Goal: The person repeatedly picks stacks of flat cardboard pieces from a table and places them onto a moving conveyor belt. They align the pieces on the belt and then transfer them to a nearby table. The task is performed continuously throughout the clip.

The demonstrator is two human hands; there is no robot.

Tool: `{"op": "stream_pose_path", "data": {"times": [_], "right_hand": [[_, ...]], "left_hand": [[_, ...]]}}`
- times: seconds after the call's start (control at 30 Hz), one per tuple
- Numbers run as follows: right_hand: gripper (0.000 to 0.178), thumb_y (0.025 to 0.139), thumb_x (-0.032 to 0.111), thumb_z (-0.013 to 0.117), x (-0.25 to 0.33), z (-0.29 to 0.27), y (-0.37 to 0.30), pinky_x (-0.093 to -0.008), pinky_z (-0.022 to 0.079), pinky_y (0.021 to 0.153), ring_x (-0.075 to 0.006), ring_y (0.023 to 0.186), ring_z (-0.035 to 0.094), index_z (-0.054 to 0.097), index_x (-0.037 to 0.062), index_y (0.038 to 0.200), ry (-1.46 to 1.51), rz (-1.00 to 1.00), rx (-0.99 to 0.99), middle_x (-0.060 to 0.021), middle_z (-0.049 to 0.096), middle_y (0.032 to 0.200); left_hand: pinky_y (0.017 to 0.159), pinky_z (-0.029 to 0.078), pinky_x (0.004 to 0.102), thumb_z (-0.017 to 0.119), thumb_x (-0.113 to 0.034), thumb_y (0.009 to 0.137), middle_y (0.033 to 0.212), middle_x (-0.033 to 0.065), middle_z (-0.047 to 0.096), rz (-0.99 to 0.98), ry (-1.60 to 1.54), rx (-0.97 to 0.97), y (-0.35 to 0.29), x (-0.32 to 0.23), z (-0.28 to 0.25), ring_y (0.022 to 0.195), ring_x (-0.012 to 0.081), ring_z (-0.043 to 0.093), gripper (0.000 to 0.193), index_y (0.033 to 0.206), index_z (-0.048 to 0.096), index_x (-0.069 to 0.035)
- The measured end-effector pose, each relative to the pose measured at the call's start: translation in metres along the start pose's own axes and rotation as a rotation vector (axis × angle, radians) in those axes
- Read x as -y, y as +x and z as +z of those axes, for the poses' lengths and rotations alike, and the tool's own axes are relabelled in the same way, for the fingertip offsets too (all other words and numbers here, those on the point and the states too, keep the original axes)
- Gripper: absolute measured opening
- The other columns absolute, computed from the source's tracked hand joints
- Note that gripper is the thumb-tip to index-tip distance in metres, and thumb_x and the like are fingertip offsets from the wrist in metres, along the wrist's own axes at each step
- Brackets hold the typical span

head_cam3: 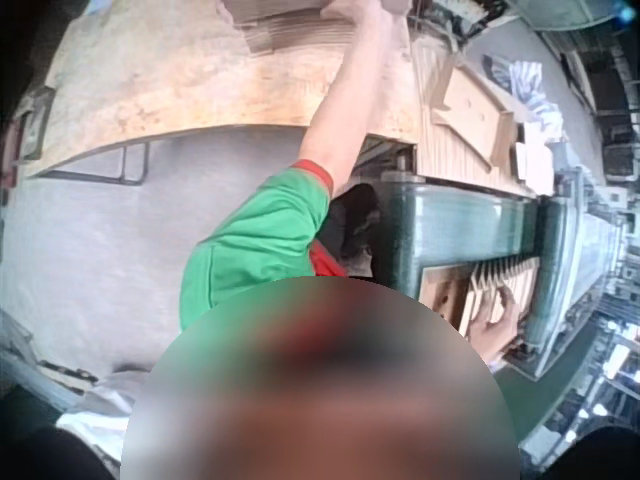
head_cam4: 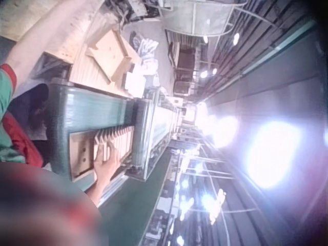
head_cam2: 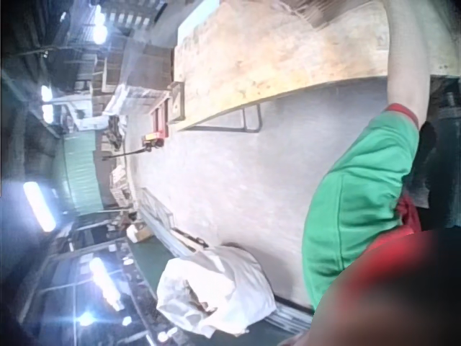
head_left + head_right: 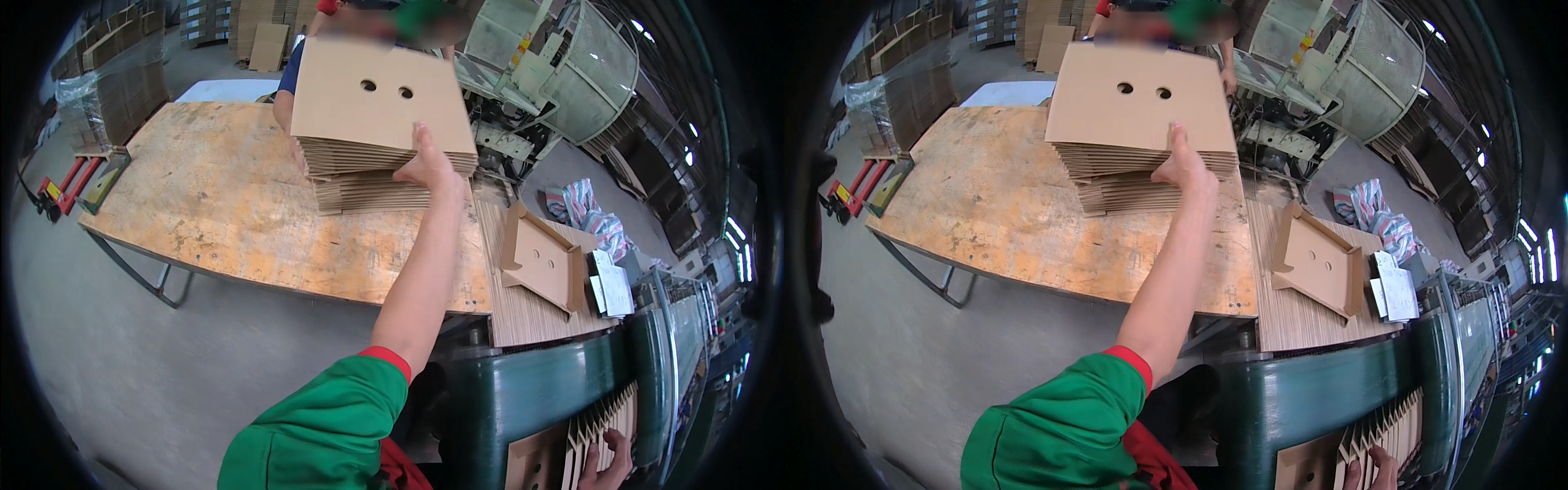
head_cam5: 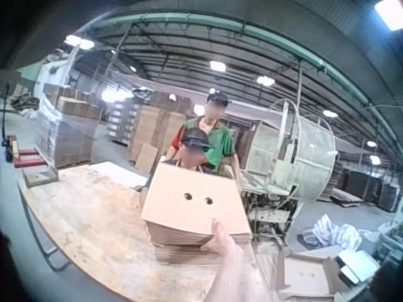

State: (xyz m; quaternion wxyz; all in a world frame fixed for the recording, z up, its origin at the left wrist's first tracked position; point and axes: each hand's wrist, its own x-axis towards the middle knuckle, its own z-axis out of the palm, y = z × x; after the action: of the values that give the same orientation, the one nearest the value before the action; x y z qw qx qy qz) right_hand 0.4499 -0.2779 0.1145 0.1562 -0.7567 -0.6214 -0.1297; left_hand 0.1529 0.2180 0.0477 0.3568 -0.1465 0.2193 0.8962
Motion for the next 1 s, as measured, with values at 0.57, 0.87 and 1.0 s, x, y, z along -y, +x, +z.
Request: {"op": "stream_pose_path", "data": {"times": [0.57,0.87,1.0], "right_hand": [[0.038,0.101,0.025,0.074,-0.066,0.082,-0.093,-0.0432,0.053,0.101,-0.0361,0.115,0.068,0.068,-0.0023,0.128,0.415,0.254,0.067,-0.0222,0.072,0.121],[0.062,0.103,0.048,0.066,-0.087,0.139,-0.184,-0.0574,0.044,0.109,-0.0398,0.140,0.052,0.056,0.0122,0.153,-0.264,0.205,-0.077,-0.0181,0.049,0.159],[0.066,0.099,0.048,0.070,-0.104,0.137,-0.200,-0.0531,0.052,0.092,-0.0388,0.118,0.067,0.057,0.0064,0.149,-0.530,0.289,-0.233,-0.0192,0.071,0.130]], "left_hand": [[0.110,0.052,0.0467,0.095,-0.042,0.076,0.133,0.0350,0.051,0.083,0.355,-0.151,0.010,0.015,0.009,0.130,0.0424,0.056,0.092,0.126,0.036,0.009],[0.091,0.064,0.0461,0.093,-0.046,0.078,0.136,0.0300,0.053,0.040,0.320,-0.114,0.009,0.007,-0.003,0.114,0.0402,0.068,0.099,0.132,0.030,0.008],[0.105,0.056,0.0456,0.089,-0.053,0.081,0.149,0.0298,0.049,-0.056,0.503,0.016,0.024,-0.011,-0.024,0.128,0.0354,0.061,0.108,0.144,0.030,0.011]]}}
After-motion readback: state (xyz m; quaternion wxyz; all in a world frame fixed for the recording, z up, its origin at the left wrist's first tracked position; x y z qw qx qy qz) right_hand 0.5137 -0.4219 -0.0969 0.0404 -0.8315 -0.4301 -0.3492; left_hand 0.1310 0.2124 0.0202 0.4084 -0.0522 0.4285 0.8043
